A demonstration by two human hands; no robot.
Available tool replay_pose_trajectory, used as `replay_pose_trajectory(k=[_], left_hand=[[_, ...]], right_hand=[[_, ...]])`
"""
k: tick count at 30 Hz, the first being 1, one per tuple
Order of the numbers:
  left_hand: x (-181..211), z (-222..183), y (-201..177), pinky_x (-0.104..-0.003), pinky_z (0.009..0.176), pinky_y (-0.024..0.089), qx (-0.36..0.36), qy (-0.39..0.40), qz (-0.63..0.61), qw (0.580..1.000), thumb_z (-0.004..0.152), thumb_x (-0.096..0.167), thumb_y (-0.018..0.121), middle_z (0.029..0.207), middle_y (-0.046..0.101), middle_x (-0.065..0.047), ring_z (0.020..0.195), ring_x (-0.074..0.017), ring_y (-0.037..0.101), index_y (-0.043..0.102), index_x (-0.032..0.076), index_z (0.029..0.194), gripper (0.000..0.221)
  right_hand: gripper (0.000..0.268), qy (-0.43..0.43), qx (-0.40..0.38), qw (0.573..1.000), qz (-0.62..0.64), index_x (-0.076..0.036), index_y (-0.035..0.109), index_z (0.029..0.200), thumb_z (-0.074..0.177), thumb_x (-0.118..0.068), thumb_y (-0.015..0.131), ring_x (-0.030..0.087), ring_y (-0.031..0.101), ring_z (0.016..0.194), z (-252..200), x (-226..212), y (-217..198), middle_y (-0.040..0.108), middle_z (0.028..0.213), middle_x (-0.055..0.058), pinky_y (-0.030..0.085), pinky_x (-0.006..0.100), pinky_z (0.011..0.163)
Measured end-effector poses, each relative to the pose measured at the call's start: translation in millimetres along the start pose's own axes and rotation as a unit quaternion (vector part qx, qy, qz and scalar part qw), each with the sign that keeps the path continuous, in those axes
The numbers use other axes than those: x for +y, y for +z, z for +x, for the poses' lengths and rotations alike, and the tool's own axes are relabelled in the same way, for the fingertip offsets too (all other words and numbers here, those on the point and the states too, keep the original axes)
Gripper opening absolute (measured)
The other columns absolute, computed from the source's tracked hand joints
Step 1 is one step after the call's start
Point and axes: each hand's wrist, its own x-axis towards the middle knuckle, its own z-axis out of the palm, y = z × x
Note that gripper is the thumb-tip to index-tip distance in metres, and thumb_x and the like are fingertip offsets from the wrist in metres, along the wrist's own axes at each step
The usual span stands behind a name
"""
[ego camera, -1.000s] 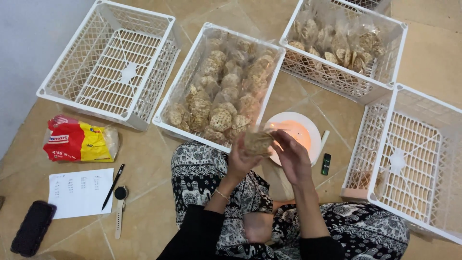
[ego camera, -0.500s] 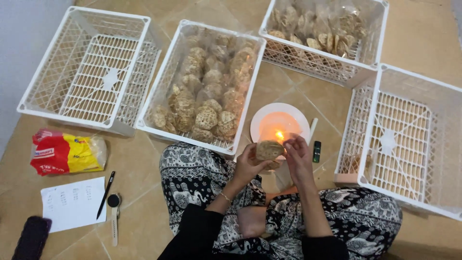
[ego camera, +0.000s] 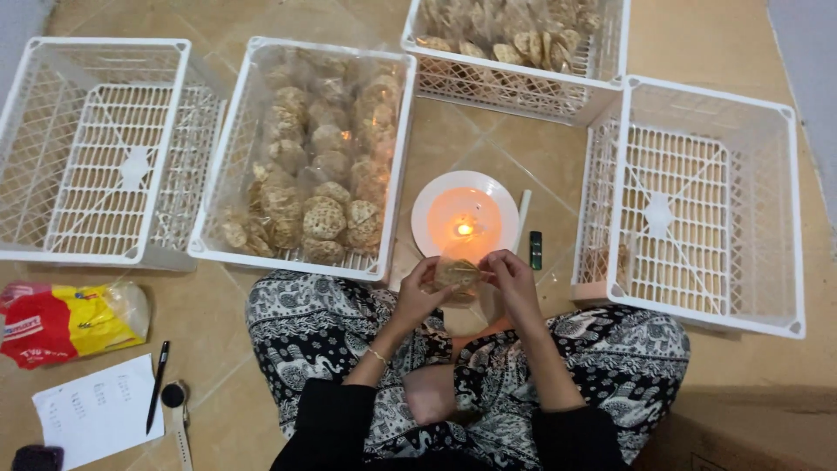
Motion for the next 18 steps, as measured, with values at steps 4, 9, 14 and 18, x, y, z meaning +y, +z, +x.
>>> replay_pose_trajectory(k=[4, 9, 14, 18], left_hand=[[7, 0, 0, -0.044, 0.096, 0.056, -0.008, -0.024, 0.030, 0.999, 0.075, 0.021, 0.094, 0.118, 0.072, -0.017, 0.115, -0.0268, 0.065, 0.065, 0.007, 0.131, 0.064], [-1, -3, 5, -0.049, 0.101, 0.052, -0.037, -0.086, 0.051, 0.994, 0.073, 0.027, 0.095, 0.123, 0.067, -0.022, 0.119, -0.0356, 0.063, 0.061, 0.003, 0.136, 0.075], [1, -3, 3, -0.048, 0.097, 0.054, -0.041, -0.094, 0.060, 0.993, 0.074, 0.023, 0.093, 0.118, 0.068, -0.020, 0.113, -0.0356, 0.066, 0.064, 0.009, 0.132, 0.067], [3, 4, -1, -0.044, 0.095, 0.056, -0.041, -0.095, 0.045, 0.994, 0.076, 0.022, 0.092, 0.115, 0.069, -0.018, 0.110, -0.0312, 0.067, 0.064, 0.012, 0.134, 0.065]], right_hand=[[0.017, 0.024, 0.011, 1.000, 0.006, -0.007, 0.071, 0.089, 0.099, -0.015, 0.061, 0.018, 0.066, 0.083, 9, 27, -9, 0.069, 0.085, 0.011, 0.059, 0.033, 0.076], [0.013, -0.025, -0.021, 0.999, -0.031, -0.006, 0.072, 0.096, 0.100, -0.018, 0.069, 0.019, 0.067, 0.083, 6, 7, -8, 0.071, 0.087, 0.011, 0.057, 0.036, 0.080], [0.017, -0.044, -0.006, 0.998, -0.046, -0.005, 0.076, 0.101, 0.103, -0.015, 0.063, 0.019, 0.067, 0.087, 4, 7, -20, 0.072, 0.090, 0.012, 0.057, 0.038, 0.088], [0.022, -0.073, -0.027, 0.994, -0.071, -0.003, 0.076, 0.103, 0.106, -0.010, 0.056, 0.020, 0.067, 0.094, 7, 8, -22, 0.073, 0.091, 0.014, 0.055, 0.040, 0.093]])
